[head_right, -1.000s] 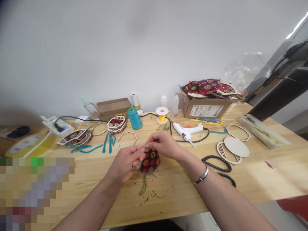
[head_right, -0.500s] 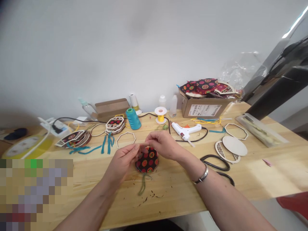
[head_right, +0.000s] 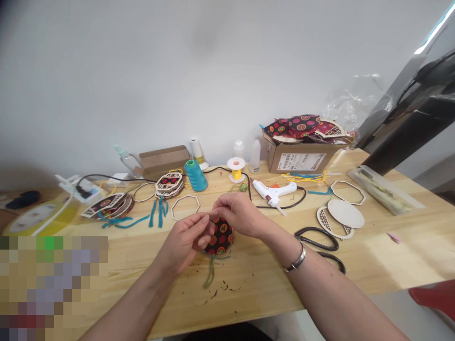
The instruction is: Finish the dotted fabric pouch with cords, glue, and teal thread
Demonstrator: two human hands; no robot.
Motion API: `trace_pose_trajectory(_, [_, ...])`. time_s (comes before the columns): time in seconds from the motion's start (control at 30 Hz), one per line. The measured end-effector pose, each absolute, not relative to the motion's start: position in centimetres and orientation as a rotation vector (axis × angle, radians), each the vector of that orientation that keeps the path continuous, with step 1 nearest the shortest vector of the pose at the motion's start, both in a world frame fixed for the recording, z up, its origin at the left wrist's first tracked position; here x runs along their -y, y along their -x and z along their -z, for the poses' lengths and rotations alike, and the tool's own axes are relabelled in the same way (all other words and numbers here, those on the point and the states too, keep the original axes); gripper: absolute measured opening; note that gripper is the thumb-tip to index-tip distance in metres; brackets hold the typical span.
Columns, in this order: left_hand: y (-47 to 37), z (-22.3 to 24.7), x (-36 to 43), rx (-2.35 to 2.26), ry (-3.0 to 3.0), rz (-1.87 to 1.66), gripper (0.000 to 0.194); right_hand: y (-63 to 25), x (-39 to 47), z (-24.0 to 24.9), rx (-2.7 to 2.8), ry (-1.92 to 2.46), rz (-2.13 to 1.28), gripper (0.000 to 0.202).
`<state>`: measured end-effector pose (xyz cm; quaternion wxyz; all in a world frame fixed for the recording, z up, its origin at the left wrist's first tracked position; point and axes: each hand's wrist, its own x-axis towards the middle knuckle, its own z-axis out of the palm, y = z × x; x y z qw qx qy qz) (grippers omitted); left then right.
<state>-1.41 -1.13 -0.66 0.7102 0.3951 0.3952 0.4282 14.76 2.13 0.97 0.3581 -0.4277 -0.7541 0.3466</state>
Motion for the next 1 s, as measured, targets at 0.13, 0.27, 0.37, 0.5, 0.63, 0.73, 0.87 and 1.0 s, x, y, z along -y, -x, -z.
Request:
trace_pose_trajectory(0.13, [1.4, 0.7, 1.1, -0.92, -0.854, -0.922, 0.023, -14.6, -2.1, -1.2, 1.962, 1.109, -0.889, 0.013])
trace_pose_trajectory(0.27, [1.3, 0.6, 1.1, -0.951, -0.841, -0.912, 0.023, -14.6, -2.0, -1.4, 1.977, 1.123, -0.877, 0.015])
trace_pose_trajectory(0.37, [1.2, 0.5, 1.1, -0.978, -0.828, -0.916, 0.024, -14.7, -2.0, -1.4, 1.989, 1.136, -0.872, 0.015])
trace_pose_trajectory(0.5, [1.3, 0.6, 1.1, -0.997, -0.827, -0.921, 0.026, -14.5, -1.9, -1.1, 2.001, 1.147, -0.848, 0.013])
trace_pose_trajectory(0.63, [1.5, 0.9, 0.9, -1.009, -0.834, -0.951, 0.023, -14.3, -2.0, -1.2, 2.007, 1.158, -0.857, 0.013])
trace_pose_trajectory(0.73, [1.6, 1.0, 0.8, -1.042, -0.831, -0.984, 0.023, -14.9, -1.5, -2.4, 2.021, 1.263, -0.68, 0.013])
trace_pose_trajectory(0.87, [1.9, 0.7, 0.6, -1.081, -0.801, -1.038, 0.026, -16.5, 0.5, -4.3, 2.167, 1.397, -0.339, 0.017])
trace_pose_trajectory(1.0, [2.6, -0.2, 0.2, -0.983, -0.694, -1.076, 0.022, -16.5, 2.7, -3.1, 2.353, 1.354, -0.409, 0.021])
